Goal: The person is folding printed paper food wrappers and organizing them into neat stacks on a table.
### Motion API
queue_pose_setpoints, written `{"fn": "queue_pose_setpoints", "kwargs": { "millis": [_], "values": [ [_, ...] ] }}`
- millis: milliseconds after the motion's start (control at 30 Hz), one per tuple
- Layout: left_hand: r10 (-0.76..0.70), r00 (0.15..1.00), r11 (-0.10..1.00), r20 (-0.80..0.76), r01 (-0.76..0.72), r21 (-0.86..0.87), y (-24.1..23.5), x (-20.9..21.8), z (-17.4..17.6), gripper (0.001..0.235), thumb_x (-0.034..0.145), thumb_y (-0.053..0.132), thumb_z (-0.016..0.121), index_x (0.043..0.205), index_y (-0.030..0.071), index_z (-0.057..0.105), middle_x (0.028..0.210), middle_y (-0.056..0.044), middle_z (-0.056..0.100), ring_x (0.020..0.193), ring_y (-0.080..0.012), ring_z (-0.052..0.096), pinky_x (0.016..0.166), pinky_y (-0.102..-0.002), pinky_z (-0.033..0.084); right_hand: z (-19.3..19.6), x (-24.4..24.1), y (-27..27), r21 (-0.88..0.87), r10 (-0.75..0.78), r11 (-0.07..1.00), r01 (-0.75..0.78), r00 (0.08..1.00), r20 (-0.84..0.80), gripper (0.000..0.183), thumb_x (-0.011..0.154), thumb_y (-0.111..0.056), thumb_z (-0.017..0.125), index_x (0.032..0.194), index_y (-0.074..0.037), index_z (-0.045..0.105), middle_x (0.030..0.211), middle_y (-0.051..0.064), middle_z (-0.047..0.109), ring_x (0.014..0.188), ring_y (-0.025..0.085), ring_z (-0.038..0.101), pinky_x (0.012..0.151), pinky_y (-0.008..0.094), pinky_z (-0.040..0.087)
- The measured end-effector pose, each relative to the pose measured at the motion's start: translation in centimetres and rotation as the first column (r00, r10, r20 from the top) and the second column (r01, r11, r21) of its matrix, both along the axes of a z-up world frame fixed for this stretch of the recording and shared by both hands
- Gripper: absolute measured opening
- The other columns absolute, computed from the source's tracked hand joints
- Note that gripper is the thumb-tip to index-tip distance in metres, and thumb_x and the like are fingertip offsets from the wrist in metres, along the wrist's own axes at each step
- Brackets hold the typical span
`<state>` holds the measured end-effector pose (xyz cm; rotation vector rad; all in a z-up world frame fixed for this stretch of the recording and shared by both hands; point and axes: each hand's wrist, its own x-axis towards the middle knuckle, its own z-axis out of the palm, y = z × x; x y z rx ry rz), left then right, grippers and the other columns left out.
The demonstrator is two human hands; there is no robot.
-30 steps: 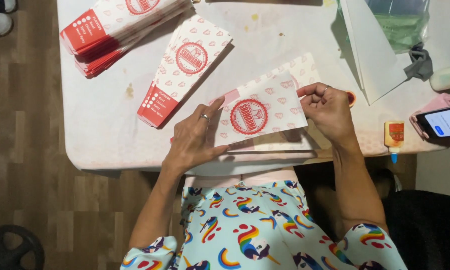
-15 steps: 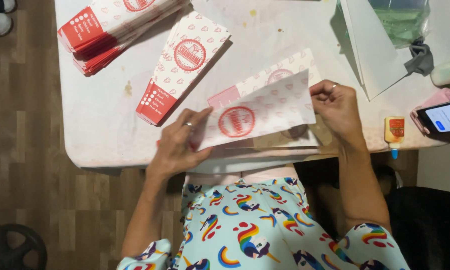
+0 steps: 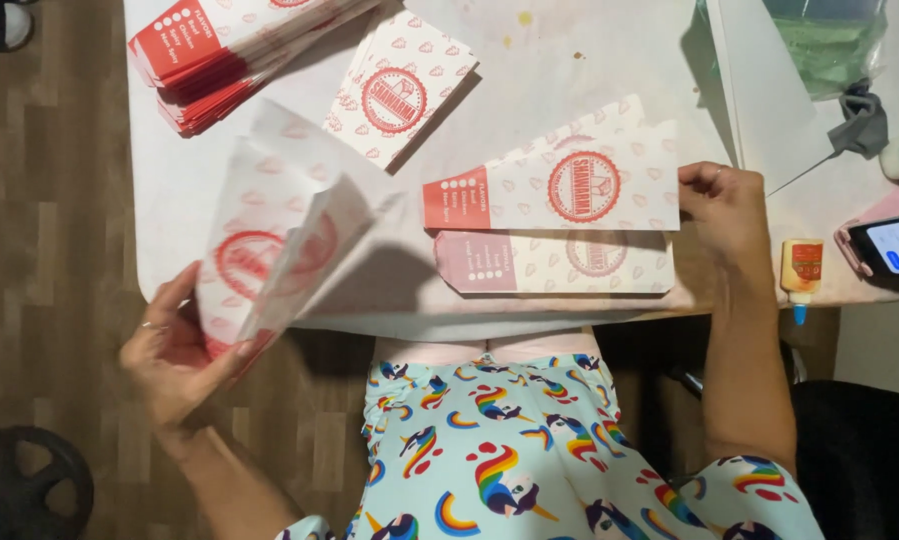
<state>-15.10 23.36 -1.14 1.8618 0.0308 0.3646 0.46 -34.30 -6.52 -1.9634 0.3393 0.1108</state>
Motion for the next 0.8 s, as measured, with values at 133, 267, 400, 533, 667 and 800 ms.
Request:
{"fn": "queue_pose_setpoints", "kwargs": {
  "millis": [133,267,400,533,667,800],
  "values": [
    [-0.18,0.983,0.976,-0.021,0.176,-0.129,-4.0,2.8,-0.1,0.085,0.07,0.011,0.086,0.144,-0.009,0.049,0.135,-0.017,0.056,0.129,-0.0268,0.056,0.115,-0.038,0.049,6.5,-1.6,6.0,-0.535,0.185,0.844,-0.045,0.96,0.211,0.024,0.106,-0.001,0.054,0.103,0.007,0.077,0.11,0.018,0.073,0.094,0.029,0.067,0.079,0.04,0.054],
    [-0.435,0.898,0.882,0.07,0.44,-0.169,-7.4,6.2,-2.2,0.082,0.071,0.017,0.09,0.141,-0.008,0.056,0.117,-0.019,0.062,0.106,-0.0226,0.058,0.097,-0.034,0.05,7.5,-1.9,7.3,-0.178,0.262,0.963,-0.204,0.868,0.421,0.012,0.105,0.005,0.068,0.114,0.003,0.075,0.111,0.017,0.067,0.094,0.022,0.066,0.079,0.032,0.054],
    [-0.532,0.834,0.811,0.147,0.552,-0.192,-10.8,8.2,-1.7,0.08,0.064,0.007,0.096,0.135,-0.011,0.062,0.101,-0.02,0.066,0.087,-0.02,0.057,0.085,-0.033,0.051,4.1,-1.9,8.3,0.149,0.268,0.939,-0.312,0.929,0.254,0.025,0.085,0.002,0.082,0.109,0.001,0.075,0.087,0.009,0.07,0.074,0.01,0.065,0.068,0.022,0.059],
    [-0.561,0.818,0.799,0.128,0.575,-0.174,-11.5,8.7,-1.5,0.078,0.065,0.003,0.094,0.136,-0.01,0.063,0.097,-0.02,0.066,0.08,-0.0189,0.053,0.085,-0.034,0.054,4.3,-2.7,8.3,0.154,0.229,0.953,-0.262,0.952,0.205,0.019,0.083,0.002,0.086,0.099,0.003,0.075,0.074,0.01,0.07,0.06,0.008,0.064,0.057,0.019,0.055],
    [-0.591,0.802,0.796,0.088,0.598,-0.1,-12.0,8.8,-0.7,0.078,0.068,0.004,0.091,0.139,-0.005,0.061,0.096,-0.02,0.066,0.076,-0.0204,0.056,0.071,-0.033,0.051,4.1,-2.7,8.4,0.219,0.214,0.944,-0.246,0.964,0.156,0.027,0.084,0.005,0.083,0.108,0.008,0.071,0.082,0.015,0.07,0.07,0.013,0.069,0.066,0.025,0.06],
    [-0.61,0.786,0.783,0.103,0.617,-0.074,-12.8,9.0,0.7,0.078,0.069,0.004,0.09,0.141,-0.004,0.06,0.097,-0.02,0.067,0.078,-0.0201,0.055,0.069,-0.032,0.049,3.7,-2.9,9.2,0.082,0.231,0.965,-0.25,0.955,0.186,0.023,0.081,0.001,0.089,0.099,0.003,0.076,0.075,0.01,0.068,0.069,0.009,0.063,0.064,0.023,0.056]
  ]
}}
